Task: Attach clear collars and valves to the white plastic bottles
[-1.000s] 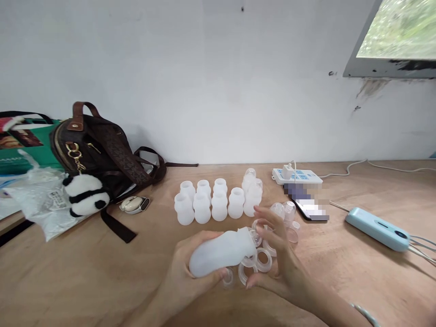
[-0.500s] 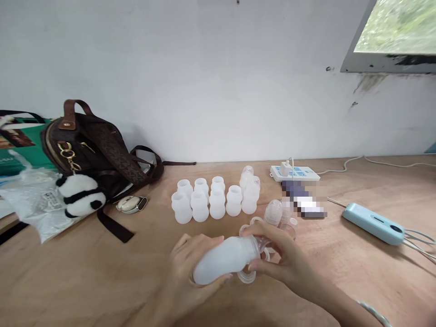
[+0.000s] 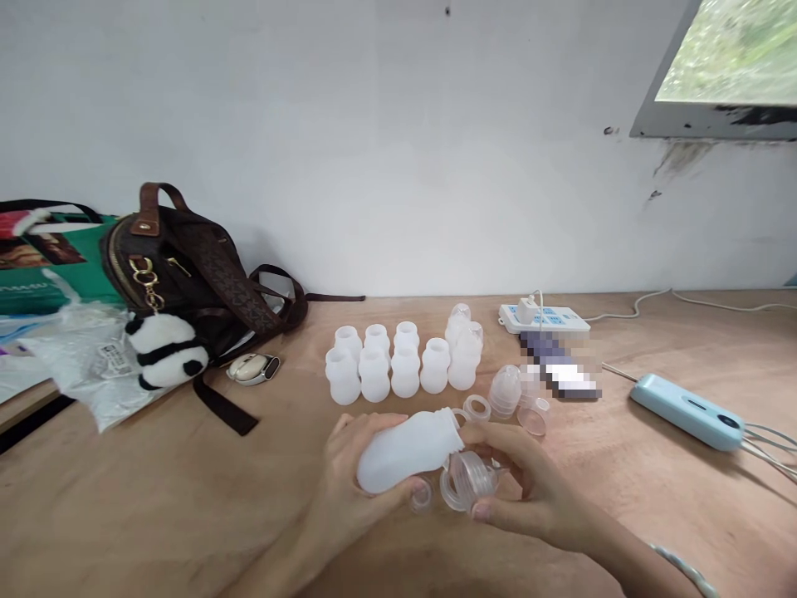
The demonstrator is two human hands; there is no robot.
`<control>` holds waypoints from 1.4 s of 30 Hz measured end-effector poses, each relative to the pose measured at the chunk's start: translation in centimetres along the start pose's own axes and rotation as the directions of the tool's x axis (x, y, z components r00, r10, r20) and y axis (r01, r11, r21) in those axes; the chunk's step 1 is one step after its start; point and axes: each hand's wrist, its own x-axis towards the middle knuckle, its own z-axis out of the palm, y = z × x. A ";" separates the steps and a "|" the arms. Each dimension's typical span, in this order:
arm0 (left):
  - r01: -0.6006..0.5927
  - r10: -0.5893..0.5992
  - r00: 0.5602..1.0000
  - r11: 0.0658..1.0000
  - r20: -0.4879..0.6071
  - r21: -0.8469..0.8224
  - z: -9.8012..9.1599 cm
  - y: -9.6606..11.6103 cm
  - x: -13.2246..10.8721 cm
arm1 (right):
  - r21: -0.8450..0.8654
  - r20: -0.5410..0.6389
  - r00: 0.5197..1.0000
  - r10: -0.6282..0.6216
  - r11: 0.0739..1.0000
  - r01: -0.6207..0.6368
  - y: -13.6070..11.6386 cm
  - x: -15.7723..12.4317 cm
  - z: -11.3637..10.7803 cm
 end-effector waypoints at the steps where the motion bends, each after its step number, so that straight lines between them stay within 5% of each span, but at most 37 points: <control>1: 0.008 -0.008 1.000 1.000 -0.004 -0.010 0.0 -0.1 0.0 | 0.004 -0.011 1.000 -0.001 1.000 0.001 -0.3 0.3 -0.3; 5: 0.057 -0.066 0.992 0.995 -0.111 -0.083 0.3 -0.4 -0.2 | -0.074 -0.036 0.998 0.055 0.996 -0.057 -3.0 3.1 -2.7; 10: 0.056 -0.078 0.976 0.992 -0.202 -0.111 -0.1 -0.6 -0.1 | -0.416 -0.117 0.986 0.119 0.896 -0.157 -4.5 6.7 -4.7; 22: 0.018 -0.030 0.983 0.998 -0.182 -0.067 -0.5 -0.5 -0.4 | -0.754 -0.115 0.987 0.115 0.636 -0.162 -1.3 10.5 -2.1; 30: -0.014 0.005 0.988 0.998 -0.154 -0.057 -0.6 -0.6 -0.2 | -0.785 -0.124 0.983 0.137 0.593 -0.182 0.1 10.5 -1.2; 36: 0.000 -0.003 0.989 1.000 -0.145 -0.016 -0.4 -0.4 -0.2 | -0.693 -0.240 0.971 -0.011 0.703 -0.163 -0.5 8.3 -1.1; 42: 0.019 -0.024 0.994 0.998 -0.102 -0.052 -0.3 0.3 -0.1 | -0.488 -0.214 0.963 -0.164 0.872 0.040 -1.4 5.3 0.3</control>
